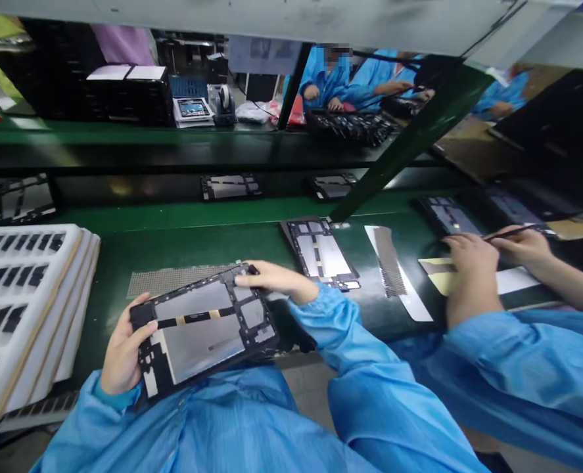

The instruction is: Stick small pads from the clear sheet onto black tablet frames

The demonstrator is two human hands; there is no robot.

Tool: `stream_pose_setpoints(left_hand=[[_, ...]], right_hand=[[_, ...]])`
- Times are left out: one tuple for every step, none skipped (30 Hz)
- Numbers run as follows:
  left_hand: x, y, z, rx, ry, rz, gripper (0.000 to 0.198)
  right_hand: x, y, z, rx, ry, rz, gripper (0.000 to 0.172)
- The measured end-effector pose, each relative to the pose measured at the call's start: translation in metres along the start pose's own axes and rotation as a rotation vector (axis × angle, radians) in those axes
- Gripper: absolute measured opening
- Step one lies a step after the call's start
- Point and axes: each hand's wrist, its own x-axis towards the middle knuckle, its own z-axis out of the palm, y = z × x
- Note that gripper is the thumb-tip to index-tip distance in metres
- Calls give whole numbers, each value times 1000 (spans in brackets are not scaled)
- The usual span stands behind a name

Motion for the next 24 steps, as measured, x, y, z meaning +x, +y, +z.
stream_pose_setpoints(left_hand=[[0,0,0,-6,5,-9,81],[-1,-1,1,-9,5,-14,81],[-1,-2,2,-8,-2,-14,80],[-1,-3,2,-3,-19,-11,78],[0,-3,2,6,-48,-5,76],[0,-4,3,19,-89,2,74],[0,-4,4,38,-143,6,72],[1,-4,6,60,-210,5,70],[0,-5,10,86,-288,-1,68],[0,-7,17,114,-376,-11,65],[0,-9,27,143,-474,-24,62],[0,-12,41,172,-578,-39,59],[0,-16,59,200,-681,-54,56],[2,-21,81,227,-777,-68,53],[5,-26,106,253,-857,-78,51],[9,-31,134,280,-909,-84,50],[15,-35,163,310,-937,-87,50],[23,-38,193,343,-949,-88,51],[31,-41,223,381,-943,-84,53],[38,-43,251,420,-925,-74,56],[46,-44,276,455,-910,-61,60],[51,-44,298,491,-900,-48,62],[55,-43,315,527,-893,-35,64],[57,-42,328,564,-889,-20,66]], right_hand=[[-3,6,7,37,5,-14,57],[-9,13,11,81,34,-34,57],[-18,22,11,128,88,-59,55],[-29,32,6,173,162,-86,52],[-40,41,-3,216,250,-116,49],[-52,49,-15,257,346,-150,48],[-62,57,-31,294,444,-186,47],[-71,63,-48,325,542,-222,47],[-78,68,-66,351,636,-254,46],[-82,72,-83,370,726,-279,44],[-83,75,-99,381,812,-295,41],[-81,78,-112,384,894,-299,38],[-77,80,-123,379,968,-291,36],[-73,82,-132,365,1032,-270,34],[-68,84,-138,343,1085,-239,33],[-64,86,-143,311,1126,-199,34],[-62,88,-146,270,1157,-154,35],[-63,90,-148,220,1181,-107,37],[-66,92,-150,160,1203,-65,38],[-72,92,-151,92,1227,-27,38],[-80,90,-152,17,1252,3,38],[-87,87,-154,-63,1279,25,38],[-94,81,-155,-143,1303,40,38],[-97,73,-156,-221,1313,46,36]])
